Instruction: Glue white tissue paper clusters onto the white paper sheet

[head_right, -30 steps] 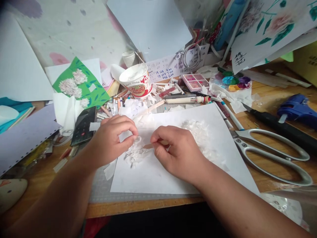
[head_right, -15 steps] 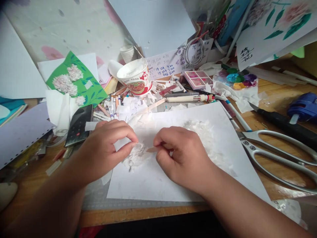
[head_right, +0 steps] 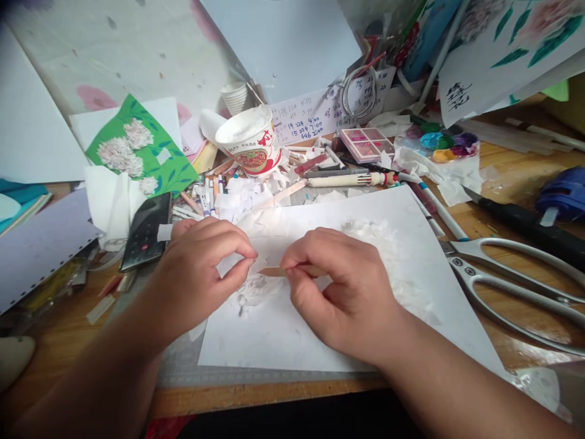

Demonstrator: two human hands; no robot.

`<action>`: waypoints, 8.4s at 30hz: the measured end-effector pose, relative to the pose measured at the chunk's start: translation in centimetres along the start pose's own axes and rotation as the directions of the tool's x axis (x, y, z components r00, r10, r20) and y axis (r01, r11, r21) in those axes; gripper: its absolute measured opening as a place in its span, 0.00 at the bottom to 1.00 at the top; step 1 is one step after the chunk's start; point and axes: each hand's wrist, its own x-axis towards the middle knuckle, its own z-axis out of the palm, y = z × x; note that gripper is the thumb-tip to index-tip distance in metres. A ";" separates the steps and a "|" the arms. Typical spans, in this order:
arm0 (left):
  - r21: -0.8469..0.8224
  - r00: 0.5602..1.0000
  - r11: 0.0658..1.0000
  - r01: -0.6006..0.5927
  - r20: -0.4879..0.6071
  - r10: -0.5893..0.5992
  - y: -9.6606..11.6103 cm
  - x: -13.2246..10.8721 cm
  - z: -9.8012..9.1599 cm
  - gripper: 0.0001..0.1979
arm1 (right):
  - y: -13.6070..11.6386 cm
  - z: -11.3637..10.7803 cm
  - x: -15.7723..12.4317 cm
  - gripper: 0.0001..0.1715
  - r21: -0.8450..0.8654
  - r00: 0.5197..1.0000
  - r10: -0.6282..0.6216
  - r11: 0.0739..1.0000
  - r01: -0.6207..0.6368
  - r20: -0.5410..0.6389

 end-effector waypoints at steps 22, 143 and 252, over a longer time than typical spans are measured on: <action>-0.017 0.949 0.989 -0.147 0.278 0.146 0.0 -0.6 -0.8 0.08 | 0.0 0.6 0.4 0.12 -0.068 0.990 -0.046 0.996 0.055 0.136; -0.171 0.865 0.965 -0.199 0.433 0.255 -1.7 -0.3 -1.8 0.13 | 0.5 0.5 0.0 0.09 -0.026 0.986 0.096 0.995 -0.093 0.136; -0.287 0.968 0.954 0.083 0.250 -0.009 -1.6 1.4 -0.9 0.10 | 0.2 -0.3 -0.4 0.07 -0.039 0.966 0.153 0.986 -0.165 -0.210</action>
